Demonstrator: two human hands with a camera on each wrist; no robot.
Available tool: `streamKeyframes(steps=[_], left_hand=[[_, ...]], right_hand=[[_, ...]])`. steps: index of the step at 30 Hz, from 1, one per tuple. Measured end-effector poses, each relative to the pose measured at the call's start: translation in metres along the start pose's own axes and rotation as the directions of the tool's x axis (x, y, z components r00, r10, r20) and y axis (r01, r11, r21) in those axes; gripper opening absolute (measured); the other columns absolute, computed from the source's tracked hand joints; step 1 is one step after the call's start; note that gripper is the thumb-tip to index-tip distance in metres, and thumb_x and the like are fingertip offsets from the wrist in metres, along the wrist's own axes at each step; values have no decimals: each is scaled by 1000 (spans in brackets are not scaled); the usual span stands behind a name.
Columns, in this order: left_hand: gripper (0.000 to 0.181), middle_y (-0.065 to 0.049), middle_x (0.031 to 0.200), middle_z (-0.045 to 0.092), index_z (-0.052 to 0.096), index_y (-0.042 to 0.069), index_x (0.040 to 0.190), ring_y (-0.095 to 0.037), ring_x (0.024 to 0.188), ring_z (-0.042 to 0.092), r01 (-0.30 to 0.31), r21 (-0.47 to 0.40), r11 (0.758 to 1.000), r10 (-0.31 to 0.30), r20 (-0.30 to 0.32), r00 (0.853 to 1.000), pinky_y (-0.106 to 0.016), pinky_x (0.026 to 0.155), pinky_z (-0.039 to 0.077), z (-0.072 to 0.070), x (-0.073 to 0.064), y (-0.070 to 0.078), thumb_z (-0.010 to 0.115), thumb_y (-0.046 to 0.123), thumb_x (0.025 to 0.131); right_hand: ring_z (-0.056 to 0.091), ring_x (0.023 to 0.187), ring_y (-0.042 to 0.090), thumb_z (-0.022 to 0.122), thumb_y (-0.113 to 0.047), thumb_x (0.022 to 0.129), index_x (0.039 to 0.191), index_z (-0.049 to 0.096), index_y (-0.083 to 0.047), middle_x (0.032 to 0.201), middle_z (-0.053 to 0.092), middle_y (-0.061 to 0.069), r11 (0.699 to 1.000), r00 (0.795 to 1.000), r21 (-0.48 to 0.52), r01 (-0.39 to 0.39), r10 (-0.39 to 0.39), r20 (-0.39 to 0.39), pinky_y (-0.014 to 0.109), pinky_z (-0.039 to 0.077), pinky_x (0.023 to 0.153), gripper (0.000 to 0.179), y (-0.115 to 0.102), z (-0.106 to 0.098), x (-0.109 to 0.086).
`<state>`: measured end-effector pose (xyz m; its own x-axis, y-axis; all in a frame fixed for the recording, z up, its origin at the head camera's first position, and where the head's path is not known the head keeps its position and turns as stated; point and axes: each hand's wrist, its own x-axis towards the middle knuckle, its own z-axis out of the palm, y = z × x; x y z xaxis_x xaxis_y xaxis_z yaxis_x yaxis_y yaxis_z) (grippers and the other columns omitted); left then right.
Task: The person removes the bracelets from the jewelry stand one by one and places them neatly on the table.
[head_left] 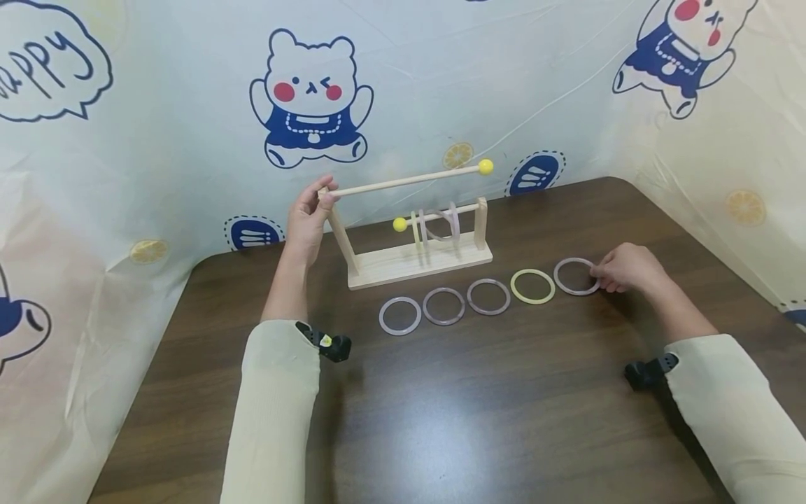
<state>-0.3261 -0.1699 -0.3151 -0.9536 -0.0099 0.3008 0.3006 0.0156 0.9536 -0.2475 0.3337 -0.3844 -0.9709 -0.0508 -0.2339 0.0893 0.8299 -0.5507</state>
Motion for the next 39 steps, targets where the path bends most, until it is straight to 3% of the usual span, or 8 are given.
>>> streamKeyframes(steps=[5, 16, 35, 39], left_hand=[[38, -3, 122, 55, 54, 12, 129, -17, 110, 53, 3, -3, 1000, -3, -6, 1000, -34, 103, 32, 0, -1, 0, 56, 19, 92], [37, -1, 120, 56, 55, 13, 129, -16, 108, 53, -9, -20, 1000, 10, 8, 1000, -33, 103, 32, 0, 0, 1, 56, 19, 92], [38, -2, 121, 55, 54, 13, 129, -15, 109, 53, -5, -36, 999, 6, 9, 1000, -32, 104, 31, 0, 0, 1, 56, 19, 91], [38, -2, 121, 56, 55, 13, 128, -15, 108, 53, -9, -42, 999, 9, 6, 1000, -31, 103, 32, 0, 0, 1, 57, 19, 91]], right_hand=[[61, 54, 16, 62, -21, 86, 70, 68, 2, 59, 63, 3, 1000, 1000, -4, -18, 18, 12, 30, 51, 50, 29, 4, -1, 4], [61, 54, 15, 65, -26, 85, 67, 66, 0, 58, 62, 3, 992, 996, 98, -76, 71, 50, 30, 53, 52, 32, 16, -3, 9], [59, 56, 14, 63, -27, 87, 66, 65, 0, 58, 60, 2, 991, 994, 94, -98, 92, 65, 30, 52, 53, 34, 16, -5, 8], [59, 56, 15, 63, -27, 86, 67, 65, 1, 59, 61, 3, 995, 997, 72, -70, 67, 50, 31, 52, 53, 34, 12, -9, 8]])
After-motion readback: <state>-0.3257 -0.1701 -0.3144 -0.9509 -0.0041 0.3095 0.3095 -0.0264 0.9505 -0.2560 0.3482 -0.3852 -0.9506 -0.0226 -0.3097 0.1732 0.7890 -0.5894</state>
